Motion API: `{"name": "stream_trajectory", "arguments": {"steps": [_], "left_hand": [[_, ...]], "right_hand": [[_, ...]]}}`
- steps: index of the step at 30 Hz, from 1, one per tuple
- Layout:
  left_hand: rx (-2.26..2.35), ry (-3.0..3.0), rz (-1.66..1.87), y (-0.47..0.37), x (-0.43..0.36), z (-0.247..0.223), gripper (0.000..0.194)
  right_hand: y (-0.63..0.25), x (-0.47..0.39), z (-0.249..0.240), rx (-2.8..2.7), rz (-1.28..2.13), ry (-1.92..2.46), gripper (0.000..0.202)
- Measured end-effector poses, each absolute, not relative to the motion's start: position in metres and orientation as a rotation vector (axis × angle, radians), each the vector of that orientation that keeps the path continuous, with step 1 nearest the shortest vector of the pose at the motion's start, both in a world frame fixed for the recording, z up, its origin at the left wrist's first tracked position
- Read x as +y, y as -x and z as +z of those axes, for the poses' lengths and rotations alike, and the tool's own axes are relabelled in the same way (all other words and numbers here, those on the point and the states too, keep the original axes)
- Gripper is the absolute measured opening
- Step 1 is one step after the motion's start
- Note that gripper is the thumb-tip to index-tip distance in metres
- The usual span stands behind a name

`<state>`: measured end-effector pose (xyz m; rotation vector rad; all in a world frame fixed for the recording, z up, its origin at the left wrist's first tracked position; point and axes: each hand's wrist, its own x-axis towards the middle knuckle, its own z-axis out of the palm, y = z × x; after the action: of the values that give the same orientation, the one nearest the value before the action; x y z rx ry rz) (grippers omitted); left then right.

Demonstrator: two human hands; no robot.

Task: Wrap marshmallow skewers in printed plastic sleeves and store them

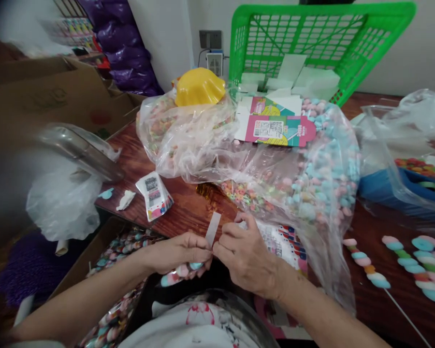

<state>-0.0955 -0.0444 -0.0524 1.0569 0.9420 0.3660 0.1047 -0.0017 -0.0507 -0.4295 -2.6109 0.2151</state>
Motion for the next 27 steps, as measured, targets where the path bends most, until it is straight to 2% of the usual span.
{"name": "stream_trajectory", "arguments": {"steps": [4, 6, 7, 8, 12, 15, 18, 27], "left_hand": [[1.304, -1.837, 0.62, 0.105, -0.051, -0.058, 0.024], [1.384, -1.975, 0.618, 0.111, -0.052, -0.061, 0.028], [1.403, -1.966, 0.625, 0.115, -0.052, -0.063, 0.03], [1.411, -1.923, 0.652, 0.118, -0.052, -0.064, 0.032], [1.367, -1.464, 0.845, 0.125, -0.052, -0.068, 0.035], [1.302, -0.977, 0.865, 0.121, -0.052, -0.072, 0.031], [1.29, -0.725, 0.826, 0.117, -0.052, -0.075, 0.035], [1.296, -0.534, 0.933, 0.116, -0.053, -0.074, 0.033]], "right_hand": [[-0.086, 0.017, -0.067, -2.578, 0.713, 0.697, 0.028], [-0.085, 0.036, -0.072, -2.535, 0.906, 0.757, 0.027], [-0.087, 0.048, -0.073, -2.516, 0.894, 0.787, 0.025], [-0.09, 0.06, -0.073, -2.506, 0.806, 0.824, 0.023], [-0.098, 0.098, -0.069, -2.669, -0.014, 0.845, 0.016], [-0.091, 0.108, -0.073, -2.84, -0.328, 0.717, 0.016], [-0.081, 0.11, -0.082, -2.874, -0.369, 0.693, 0.015], [-0.072, 0.112, -0.09, -2.85, -0.293, 0.732, 0.014]]}}
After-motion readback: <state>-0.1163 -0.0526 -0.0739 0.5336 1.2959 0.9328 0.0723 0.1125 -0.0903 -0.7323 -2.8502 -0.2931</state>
